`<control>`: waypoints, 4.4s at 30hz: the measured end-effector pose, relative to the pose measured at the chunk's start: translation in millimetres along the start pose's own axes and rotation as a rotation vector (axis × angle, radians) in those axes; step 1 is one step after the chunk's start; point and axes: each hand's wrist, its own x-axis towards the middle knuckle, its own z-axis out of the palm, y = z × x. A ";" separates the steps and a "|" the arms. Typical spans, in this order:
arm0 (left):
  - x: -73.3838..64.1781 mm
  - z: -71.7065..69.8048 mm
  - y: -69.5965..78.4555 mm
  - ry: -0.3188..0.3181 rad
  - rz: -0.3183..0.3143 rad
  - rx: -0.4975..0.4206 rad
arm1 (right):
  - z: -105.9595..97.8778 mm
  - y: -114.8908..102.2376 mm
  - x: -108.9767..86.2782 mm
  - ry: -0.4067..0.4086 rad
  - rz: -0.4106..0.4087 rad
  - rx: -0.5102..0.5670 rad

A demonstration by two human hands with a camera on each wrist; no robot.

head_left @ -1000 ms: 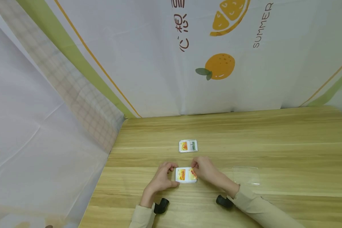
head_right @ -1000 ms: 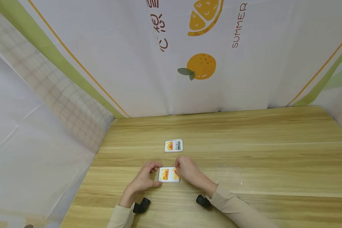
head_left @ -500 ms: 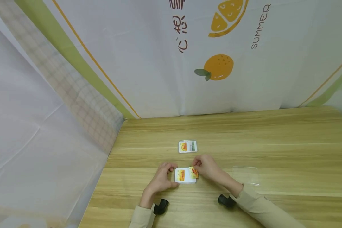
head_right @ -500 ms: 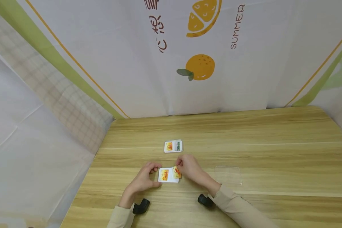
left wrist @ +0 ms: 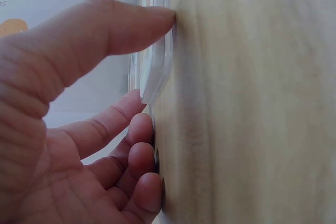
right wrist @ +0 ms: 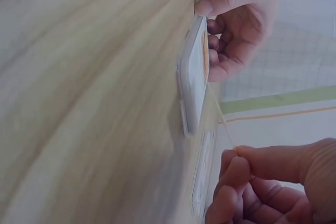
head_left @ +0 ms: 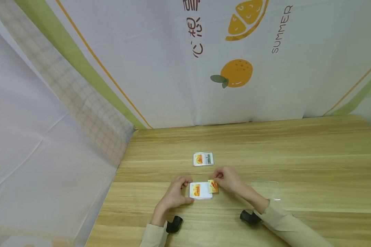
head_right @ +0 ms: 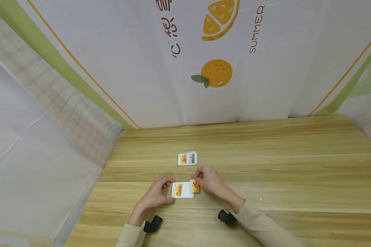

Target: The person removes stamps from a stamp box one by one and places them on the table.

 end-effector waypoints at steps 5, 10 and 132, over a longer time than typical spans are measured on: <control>0.4 0.3 -0.9 -0.002 0.004 0.004 | -5.0 1.8 -2.8 0.002 0.005 -0.016; 0.3 0.5 -1.4 -0.001 0.003 0.001 | -9.7 2.6 -5.2 0.009 0.013 -0.021; -1.0 0.6 -0.2 0.005 0.010 -0.010 | -42.5 36.3 -37.6 0.069 -0.057 -0.392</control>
